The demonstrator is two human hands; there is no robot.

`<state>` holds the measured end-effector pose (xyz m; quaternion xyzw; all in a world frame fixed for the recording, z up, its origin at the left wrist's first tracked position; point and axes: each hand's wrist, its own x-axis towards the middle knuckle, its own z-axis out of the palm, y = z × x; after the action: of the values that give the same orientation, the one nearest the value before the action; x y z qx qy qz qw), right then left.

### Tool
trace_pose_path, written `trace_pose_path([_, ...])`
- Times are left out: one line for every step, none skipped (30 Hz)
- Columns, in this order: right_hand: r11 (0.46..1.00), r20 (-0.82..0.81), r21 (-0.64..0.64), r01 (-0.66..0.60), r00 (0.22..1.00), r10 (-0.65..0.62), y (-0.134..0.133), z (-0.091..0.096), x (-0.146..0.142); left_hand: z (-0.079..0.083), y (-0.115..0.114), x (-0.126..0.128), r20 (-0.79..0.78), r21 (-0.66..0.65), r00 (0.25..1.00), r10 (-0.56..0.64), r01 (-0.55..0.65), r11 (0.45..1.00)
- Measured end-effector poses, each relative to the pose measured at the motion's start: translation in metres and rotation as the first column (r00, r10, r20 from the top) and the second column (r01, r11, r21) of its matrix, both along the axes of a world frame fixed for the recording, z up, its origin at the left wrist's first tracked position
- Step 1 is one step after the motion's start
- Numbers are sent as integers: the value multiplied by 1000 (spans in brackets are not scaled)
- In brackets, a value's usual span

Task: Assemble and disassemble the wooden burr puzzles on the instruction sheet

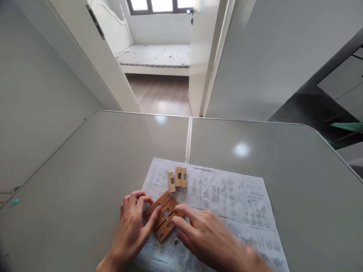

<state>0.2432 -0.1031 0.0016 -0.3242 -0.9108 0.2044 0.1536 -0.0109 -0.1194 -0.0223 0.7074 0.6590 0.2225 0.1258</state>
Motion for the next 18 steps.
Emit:
trace_pose_path([1000, 2, -3, -16, 1000, 16, -1, -1, -4, 0, 0, 0, 3, -7, 1000, 5, -5, 1000])
trace_pose_path([1000, 3, -5, -31, 1000, 31, 0, -3, -8, 0, 0, 1, 6, -11, 1000, 5, -5, 1000])
trace_pose_path([999, 7, -5, -43, 999, 43, 0, -5, -10, 0, -1, 1, 8, -13, 1000, 2, -2, 1000])
trace_pose_path([999, 15, -4, -52, 999, 52, 1, -7, -12, 0, -1, 0, 9, -13, 1000, -3, 3, 1000])
trace_pose_path([998, 30, -5, -58, 998, 58, 2, -8, -13, -1, -2, -1, 12, -12, 1000, -10, 10, 1000])
trace_pose_path([998, 54, -11, -58, 997, 59, 2, -9, -14, -1, -3, -2, 16, -10, 1000, -19, 19, 1000])
trace_pose_path([998, 82, -16, -56, 995, 57, 2, -9, -14, -2, -4, -3, 22, -7, 999, -26, 26, 1000])
trace_pose_path([998, 111, -21, -53, 992, 55, 2, -9, -15, -2, -5, -4, 31, -6, 999, -33, 33, 999])
trace_pose_path([998, 139, -26, -51, 989, 54, 2, -8, -15, -2, -6, -6, 43, -3, 998, -39, 39, 999])
trace_pose_path([998, 159, -29, -47, 986, 51, 2, -7, -16, -2, -7, -7, 59, 4, 997, -44, 44, 999])
trace_pose_path([999, 172, -31, -45, 984, 49, 1, -7, -16, -1, -8, -8, 77, 14, 996, -47, 46, 999])
trace_pose_path([999, 180, -29, -39, 983, 44, 0, -6, -16, 0, -9, -9, 99, 28, 994, -49, 46, 999])
trace_pose_path([999, 183, -27, -34, 982, 39, -1, -5, -16, 2, -10, -9, 126, 43, 991, -51, 46, 998])
trace_pose_path([999, 182, -25, -29, 983, 33, -2, -4, -17, 4, -11, -10, 156, 57, 986, -52, 43, 997])
trace_pose_path([999, 177, -23, -22, 984, 25, -4, -3, -17, 5, -13, -10, 191, 66, 980, -49, 37, 997])
trace_pose_path([1000, 166, -18, -11, 986, 14, -5, -3, -17, 7, -15, -11, 230, 69, 972, -42, 27, 997])
trace_pose_path([1000, 147, -16, 3, 989, -1, -6, -1, -16, 9, -17, -11, 271, 63, 962, -33, 17, 998])
trace_pose_path([1000, 119, -22, 21, 993, -18, -7, 0, -16, 10, -20, -12, 314, 48, 949, -25, 10, 999])
